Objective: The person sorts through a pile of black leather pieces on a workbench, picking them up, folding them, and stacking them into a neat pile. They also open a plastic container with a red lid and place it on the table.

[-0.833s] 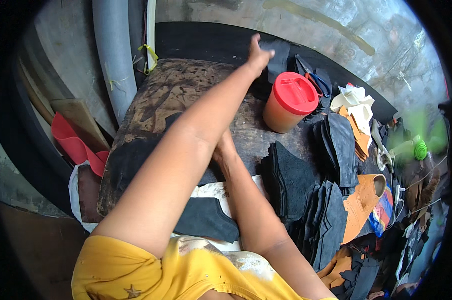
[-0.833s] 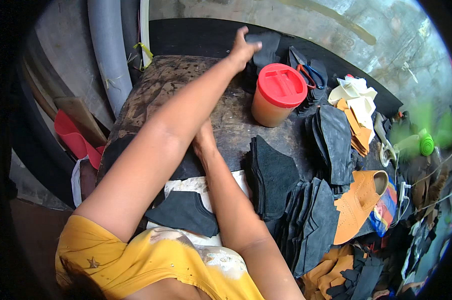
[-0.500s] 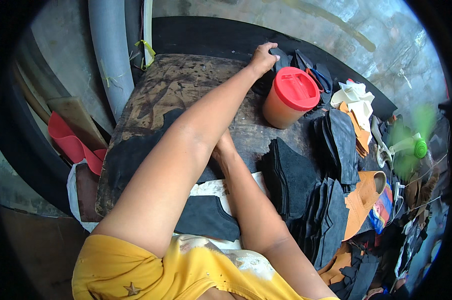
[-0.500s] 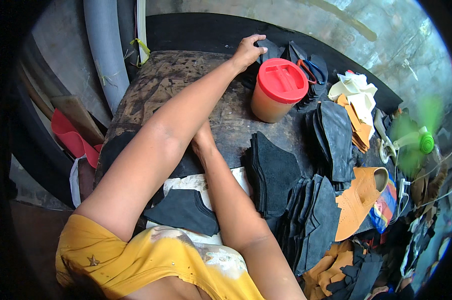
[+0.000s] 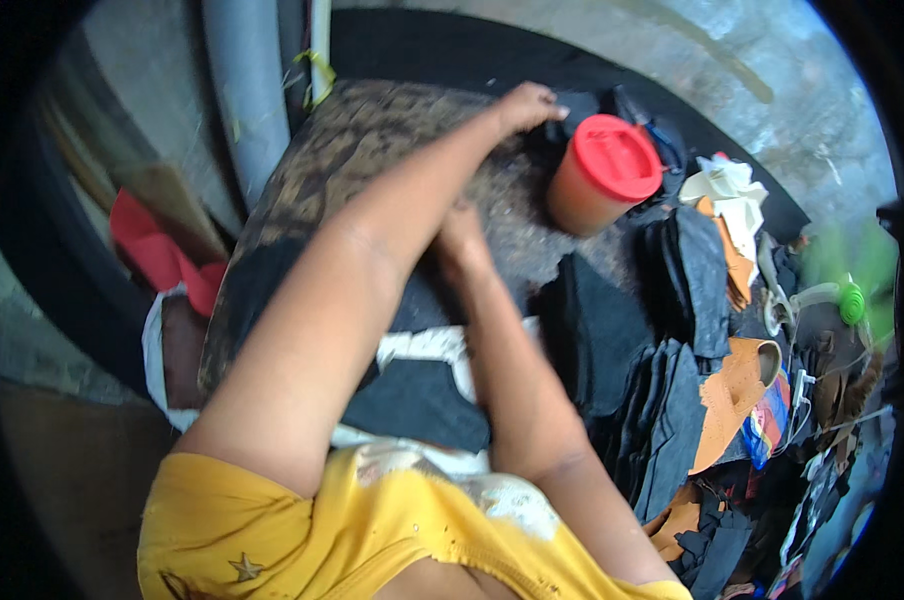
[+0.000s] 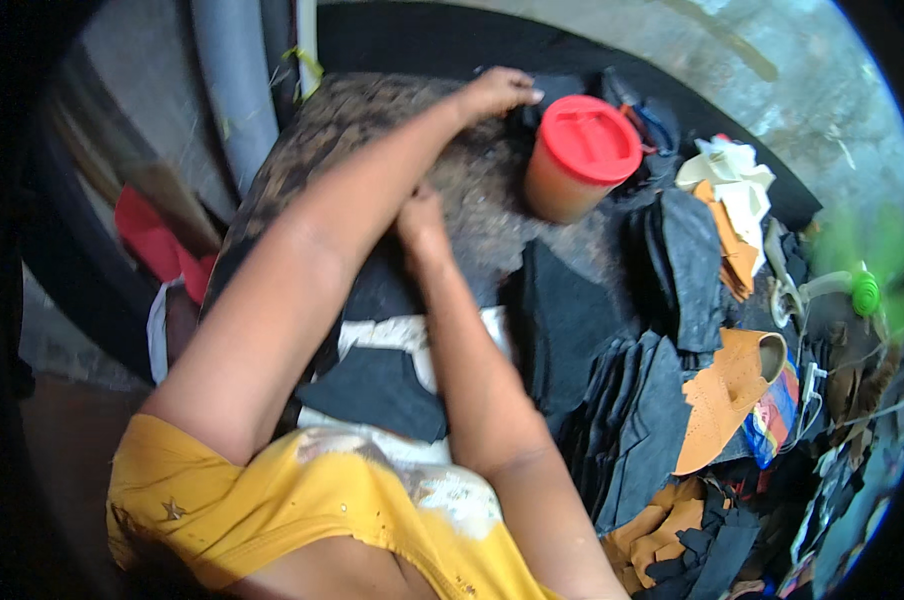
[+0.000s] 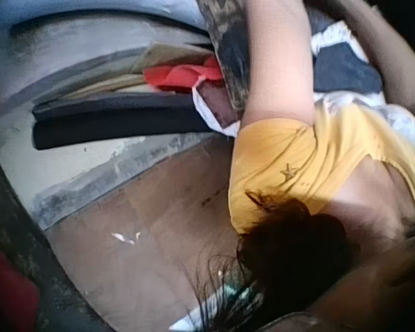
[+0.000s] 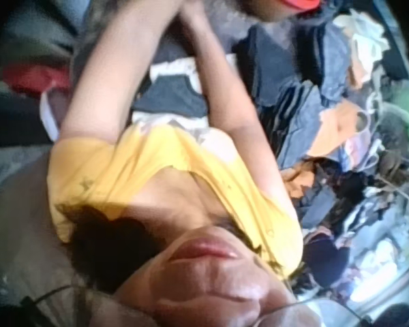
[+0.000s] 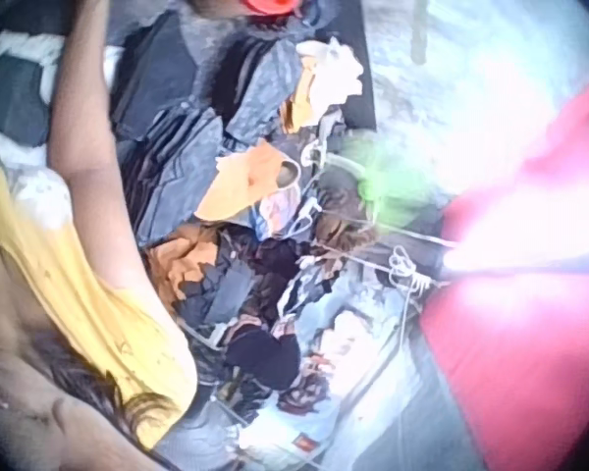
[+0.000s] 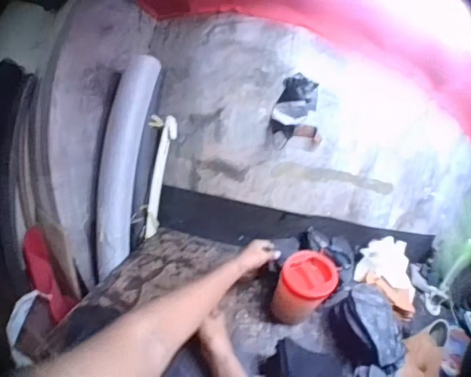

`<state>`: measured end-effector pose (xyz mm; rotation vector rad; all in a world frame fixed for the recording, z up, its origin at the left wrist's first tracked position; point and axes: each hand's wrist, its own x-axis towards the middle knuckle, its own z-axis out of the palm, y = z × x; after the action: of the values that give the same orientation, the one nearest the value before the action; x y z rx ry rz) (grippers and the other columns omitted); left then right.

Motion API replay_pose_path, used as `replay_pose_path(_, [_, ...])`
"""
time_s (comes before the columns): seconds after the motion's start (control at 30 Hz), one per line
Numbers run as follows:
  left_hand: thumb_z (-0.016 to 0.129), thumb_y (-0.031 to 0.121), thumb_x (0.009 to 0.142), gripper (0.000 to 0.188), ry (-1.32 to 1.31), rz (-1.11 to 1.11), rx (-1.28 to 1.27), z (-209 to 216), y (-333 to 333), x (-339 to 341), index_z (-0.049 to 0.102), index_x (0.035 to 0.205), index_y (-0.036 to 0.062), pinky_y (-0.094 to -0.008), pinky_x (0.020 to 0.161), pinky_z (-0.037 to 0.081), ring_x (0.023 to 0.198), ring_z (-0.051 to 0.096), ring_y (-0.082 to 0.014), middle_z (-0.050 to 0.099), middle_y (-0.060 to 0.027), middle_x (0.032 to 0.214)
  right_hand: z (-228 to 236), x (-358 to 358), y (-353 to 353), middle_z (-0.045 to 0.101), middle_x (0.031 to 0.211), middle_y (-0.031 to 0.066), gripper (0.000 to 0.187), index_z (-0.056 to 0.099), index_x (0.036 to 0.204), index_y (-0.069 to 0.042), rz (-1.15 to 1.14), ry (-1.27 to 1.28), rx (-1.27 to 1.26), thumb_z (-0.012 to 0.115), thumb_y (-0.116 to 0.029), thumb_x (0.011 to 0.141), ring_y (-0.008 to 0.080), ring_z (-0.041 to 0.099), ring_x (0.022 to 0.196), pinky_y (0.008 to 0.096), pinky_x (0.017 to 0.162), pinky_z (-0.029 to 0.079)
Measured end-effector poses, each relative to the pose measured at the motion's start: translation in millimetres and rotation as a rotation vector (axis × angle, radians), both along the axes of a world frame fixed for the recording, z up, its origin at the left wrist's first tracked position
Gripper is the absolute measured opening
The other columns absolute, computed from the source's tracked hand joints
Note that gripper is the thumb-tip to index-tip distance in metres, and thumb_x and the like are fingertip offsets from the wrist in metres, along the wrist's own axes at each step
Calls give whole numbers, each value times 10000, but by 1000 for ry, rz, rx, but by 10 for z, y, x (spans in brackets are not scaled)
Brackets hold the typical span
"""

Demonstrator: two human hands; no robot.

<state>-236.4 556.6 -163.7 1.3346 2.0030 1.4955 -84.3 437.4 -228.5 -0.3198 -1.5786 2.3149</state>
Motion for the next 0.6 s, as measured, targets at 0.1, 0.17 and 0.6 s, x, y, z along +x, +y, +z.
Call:
replay_pose_path(0.1, [756,445,745,422,-63,-154,-33,282,-667,-79,675,970,98,-267,542,470,666,540,-102,576,11,760,30,-4,90,621,747,75,144,547,1016,-7,-65,-92,-101,485,-64,900,127,539,565,238,514,437])
replay_pose_path(0.17, [707,456,794,528,7,-141,-1,478,-1213,-19,633,1178,102,-262,635,485,755,561,-88,616,-6,839,31,4,136,624,760,77,170,549,1030,-9,-59,-81,-65,484,-25,874,124,549,589,237,527,443])
replay_pose_path(0.6, [599,601,806,862,220,544,-609,-320,-4579,886,396,1373,-16,-395,1075,314,1311,378,-351,398,-249,1396,125,144,-98,649,810,128,320,652,913,-10,202,-193,865,650,-326,860,217,609,754,333,738,470])
